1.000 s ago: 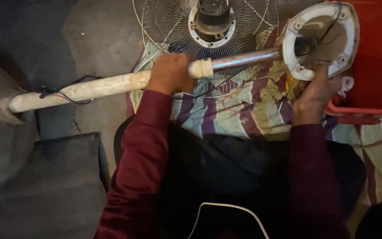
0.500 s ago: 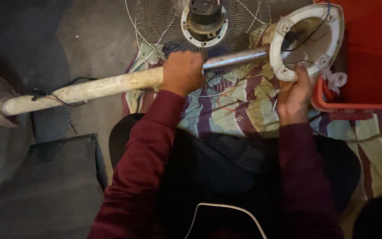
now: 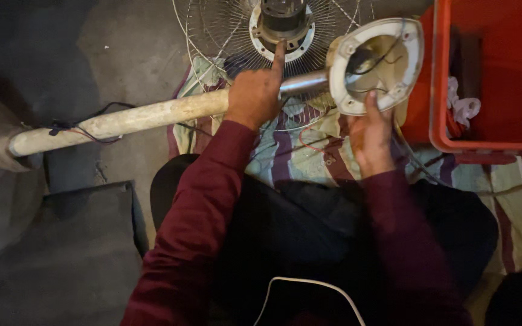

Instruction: The person disassembles a standing fan by removing the front grill and motor housing, then reassembles the components by hand, securing the grill and housing back onto the fan stand.

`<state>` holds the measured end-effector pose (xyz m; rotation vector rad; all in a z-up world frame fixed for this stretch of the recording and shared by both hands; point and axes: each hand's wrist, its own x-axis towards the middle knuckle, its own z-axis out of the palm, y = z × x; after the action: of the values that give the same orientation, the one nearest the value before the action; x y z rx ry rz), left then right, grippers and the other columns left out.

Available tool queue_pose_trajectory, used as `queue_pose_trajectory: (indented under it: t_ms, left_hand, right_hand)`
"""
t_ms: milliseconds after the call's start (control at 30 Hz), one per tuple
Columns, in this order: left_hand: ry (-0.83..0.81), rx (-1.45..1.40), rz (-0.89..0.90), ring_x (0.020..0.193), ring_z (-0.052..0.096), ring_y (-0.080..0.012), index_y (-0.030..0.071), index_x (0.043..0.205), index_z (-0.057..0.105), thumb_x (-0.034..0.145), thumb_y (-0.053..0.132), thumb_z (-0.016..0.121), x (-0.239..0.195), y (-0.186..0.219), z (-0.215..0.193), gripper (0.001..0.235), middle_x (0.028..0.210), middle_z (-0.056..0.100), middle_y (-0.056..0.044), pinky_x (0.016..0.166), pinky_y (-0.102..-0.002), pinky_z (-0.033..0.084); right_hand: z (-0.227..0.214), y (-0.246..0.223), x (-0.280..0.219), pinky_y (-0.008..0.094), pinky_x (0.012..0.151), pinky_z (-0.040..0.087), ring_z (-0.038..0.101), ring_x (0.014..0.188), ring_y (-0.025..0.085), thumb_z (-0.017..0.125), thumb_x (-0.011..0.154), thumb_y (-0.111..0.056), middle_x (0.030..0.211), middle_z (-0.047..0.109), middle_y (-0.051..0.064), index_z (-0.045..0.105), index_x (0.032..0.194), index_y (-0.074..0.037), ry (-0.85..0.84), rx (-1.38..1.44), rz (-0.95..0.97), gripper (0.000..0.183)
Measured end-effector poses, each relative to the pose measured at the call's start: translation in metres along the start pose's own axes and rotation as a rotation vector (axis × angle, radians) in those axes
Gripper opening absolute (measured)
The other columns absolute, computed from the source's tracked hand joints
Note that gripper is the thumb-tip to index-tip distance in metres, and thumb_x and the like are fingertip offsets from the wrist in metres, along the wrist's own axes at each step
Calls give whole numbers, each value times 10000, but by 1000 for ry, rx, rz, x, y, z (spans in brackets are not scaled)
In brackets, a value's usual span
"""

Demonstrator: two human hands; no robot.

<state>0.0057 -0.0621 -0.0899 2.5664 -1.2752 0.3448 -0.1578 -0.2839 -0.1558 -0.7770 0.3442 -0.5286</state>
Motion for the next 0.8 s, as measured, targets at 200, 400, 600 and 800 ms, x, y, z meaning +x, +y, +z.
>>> queue_pose_trajectory:
  t_ms: [200,400,600,800]
  left_hand:
    - [-51,-206,-91,698,700,-376,-36,1570,368,626,182,832,0,-7,-17,1074,784,721,-179,624,-479,561]
    - [-149,-7,-282,828,728,-370,116,850,756,628,421,876,-24,-45,-28,395,873,749,-159,742,-494,580]
    - [-162,-48,-311,803,720,-375,116,869,745,646,440,879,-25,-49,-11,415,859,740,-170,737,-500,566]
    - [-121,27,-243,782,725,-372,103,890,727,640,340,842,-23,-39,3,363,875,741,-158,722,-501,566]
  right_hand:
    - [36,27,-24,485,1078,484,547,1328,251,624,1050,-179,1459,542,49,369,1527,-165,43,-99,67,541]
    - [26,30,-15,564,1140,523,550,1383,289,638,1076,-113,1503,508,92,366,1551,-150,-19,-71,-37,549]
    - [10,24,-3,573,1153,516,554,1387,337,643,1109,-108,1543,491,134,362,1582,-116,1,-52,-68,550]
    - [33,33,-27,532,1178,479,517,1434,301,623,1063,-189,1601,438,88,253,1594,-216,21,-85,1,648]
